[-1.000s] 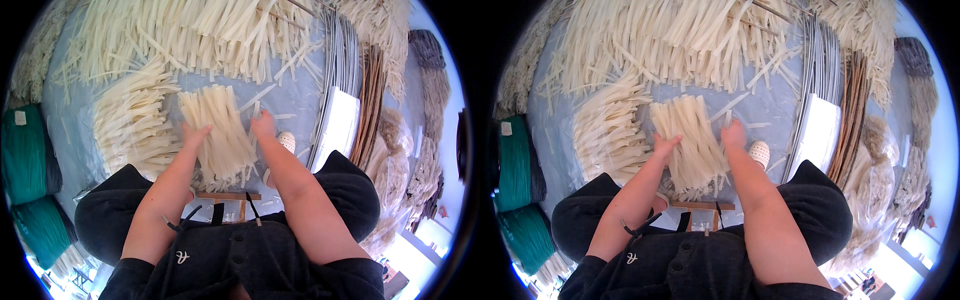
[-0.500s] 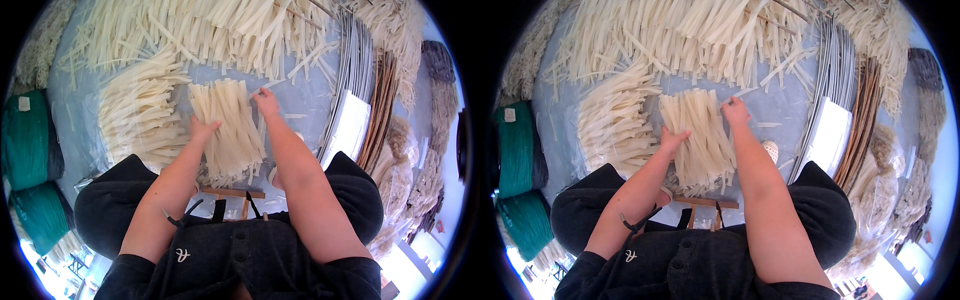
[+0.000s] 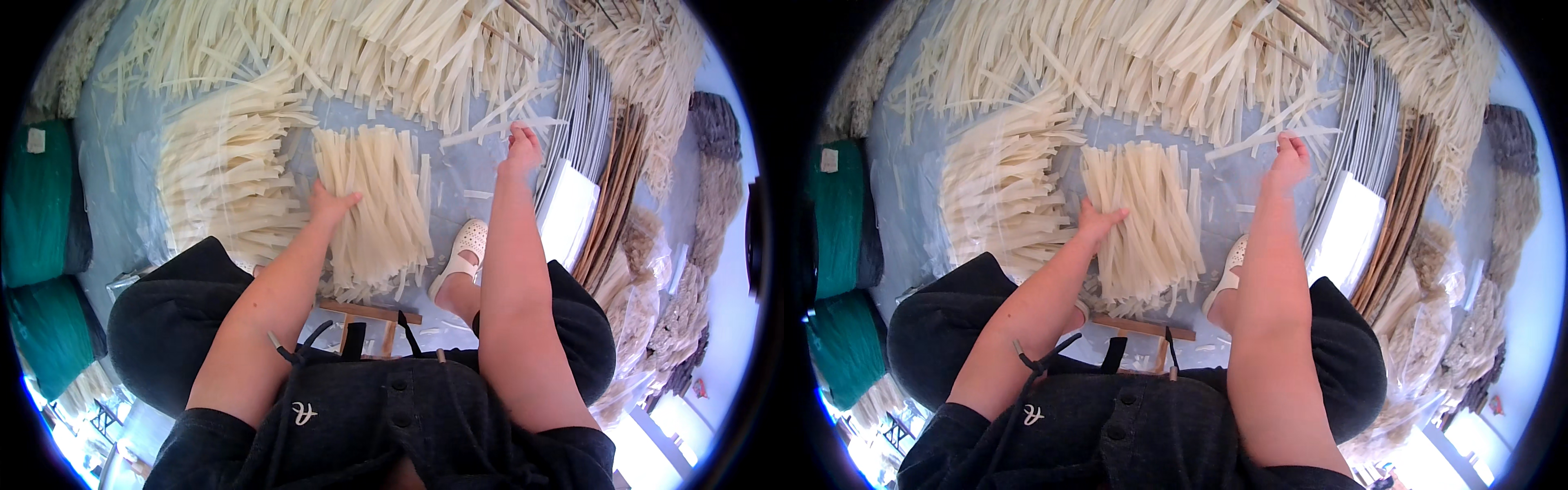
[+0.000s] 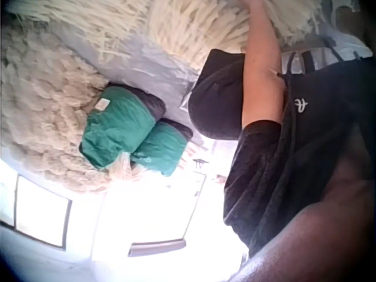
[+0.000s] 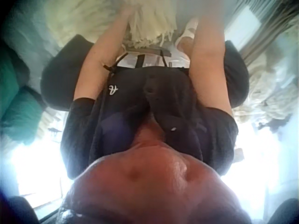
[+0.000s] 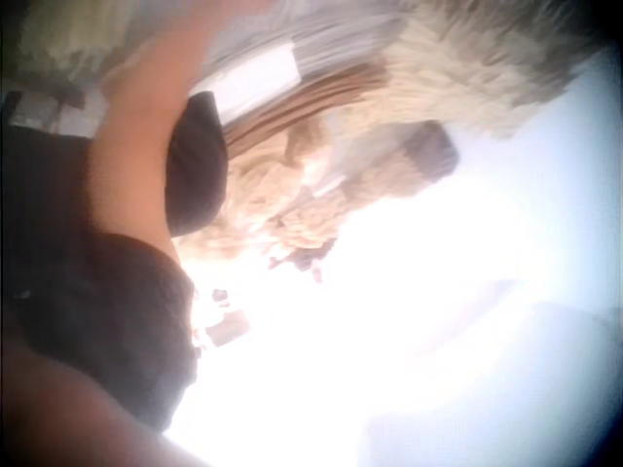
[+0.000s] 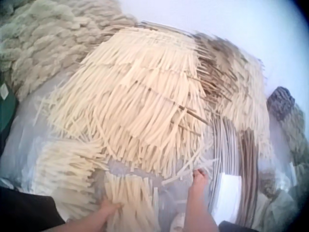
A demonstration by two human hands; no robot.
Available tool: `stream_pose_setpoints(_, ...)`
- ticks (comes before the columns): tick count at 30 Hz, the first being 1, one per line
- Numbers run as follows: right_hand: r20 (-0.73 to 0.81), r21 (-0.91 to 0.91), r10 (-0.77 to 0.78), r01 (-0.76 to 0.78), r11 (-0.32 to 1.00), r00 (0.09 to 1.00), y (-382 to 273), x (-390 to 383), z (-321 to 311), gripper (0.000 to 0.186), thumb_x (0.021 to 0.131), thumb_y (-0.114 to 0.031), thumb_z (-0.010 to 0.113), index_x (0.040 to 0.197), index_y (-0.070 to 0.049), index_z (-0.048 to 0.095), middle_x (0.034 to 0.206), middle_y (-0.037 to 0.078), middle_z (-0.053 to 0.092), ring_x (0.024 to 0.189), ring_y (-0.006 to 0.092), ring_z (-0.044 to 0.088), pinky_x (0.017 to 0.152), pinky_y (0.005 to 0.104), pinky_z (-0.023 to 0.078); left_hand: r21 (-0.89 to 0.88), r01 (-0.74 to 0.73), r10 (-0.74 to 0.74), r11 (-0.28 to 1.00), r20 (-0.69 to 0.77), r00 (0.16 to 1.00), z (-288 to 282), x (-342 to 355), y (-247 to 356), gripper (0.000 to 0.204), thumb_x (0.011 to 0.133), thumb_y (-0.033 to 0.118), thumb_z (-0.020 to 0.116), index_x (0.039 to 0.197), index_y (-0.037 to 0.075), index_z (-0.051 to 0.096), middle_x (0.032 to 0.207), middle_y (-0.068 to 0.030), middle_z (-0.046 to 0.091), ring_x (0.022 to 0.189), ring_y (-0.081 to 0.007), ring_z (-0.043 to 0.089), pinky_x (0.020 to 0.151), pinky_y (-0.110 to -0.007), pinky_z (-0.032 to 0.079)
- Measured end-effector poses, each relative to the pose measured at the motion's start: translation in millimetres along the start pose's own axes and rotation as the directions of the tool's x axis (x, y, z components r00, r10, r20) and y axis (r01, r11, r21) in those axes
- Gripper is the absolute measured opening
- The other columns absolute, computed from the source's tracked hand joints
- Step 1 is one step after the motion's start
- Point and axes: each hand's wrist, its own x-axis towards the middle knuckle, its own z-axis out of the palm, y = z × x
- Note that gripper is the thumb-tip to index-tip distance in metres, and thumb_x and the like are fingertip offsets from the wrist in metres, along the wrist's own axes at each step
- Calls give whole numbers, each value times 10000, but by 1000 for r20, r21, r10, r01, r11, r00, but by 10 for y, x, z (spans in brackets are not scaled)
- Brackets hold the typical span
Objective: The person organizes flat food strips into bundles using long rods, then gathers a bundle by hand and secures it with a thin tie.
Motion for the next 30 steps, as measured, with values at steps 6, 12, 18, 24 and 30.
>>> stream_pose_setpoints(6, 310, -913, 788, -64, 402, 533, 407, -393, -314, 155, 728, -139, 714, 873, -85, 701, 708, 24, 636, 625, 151, 590, 640, 298, 502, 54, 35, -37, 998, 40, 998, -22, -86, 138, 1074, 585, 357, 889, 1408, 3, 297, 1355, -257, 426, 1262, -379, 443, 1045, -426, 400)
stream_pose_setpoints(12, 581, -814, 487, 481, 327, 652, 1051, -1308, -507, 264, 789, -231, 622, 991, -84, 705, 963, 171, 700, 930, 341, 660, 799, 407, 516, 107, 70, -76, 992, 46, 996, -80, -58, 95, 1108, 583, 387, 881, 1428, 25, 263, 1385, -268, 368, 1270, -392, 426, 1049, -429, 394)
stream_pose_setpoints(18, 626, -773, 434, 444, 453, 647, 1014, -1433, -236, 325, 877, -244, 496, 1069, -61, 684, 1049, 229, 664, 1004, 373, 624, 856, 412, 489, 47, 111, -117, 993, 144, 983, 60, -210, 270, 1106, 606, 399, 867, 1430, 24, 232, 1395, -269, 350, 1250, -389, 452, 1030, -433, 415)
stream_pose_setpoints(24, 639, -731, 443, 319, 603, 629, 877, -1461, -62, 505, 931, -388, 460, 1299, -54, 545, 1175, 242, 619, 1148, 401, 561, 979, 422, 429, -175, 162, -64, 971, 461, 885, 104, -507, 592, 967, 697, 396, 820, 1390, 42, 245, 1314, -213, 463, 1138, -313, 564, 920, -425, 503)
stream_pose_setpoints(30, 641, -768, 678, 314, 559, 361, 347, -1728, 141, 1164, 703, -655, 693, 1488, 36, 181, 1436, 313, 370, 1349, 392, 380, 1113, 389, 317, -385, 492, -140, 781, 659, 739, -163, -451, 643, 659, 832, 399, 697, 1335, 92, 402, 1215, -109, 580, 1059, -260, 620, 883, -466, 522)
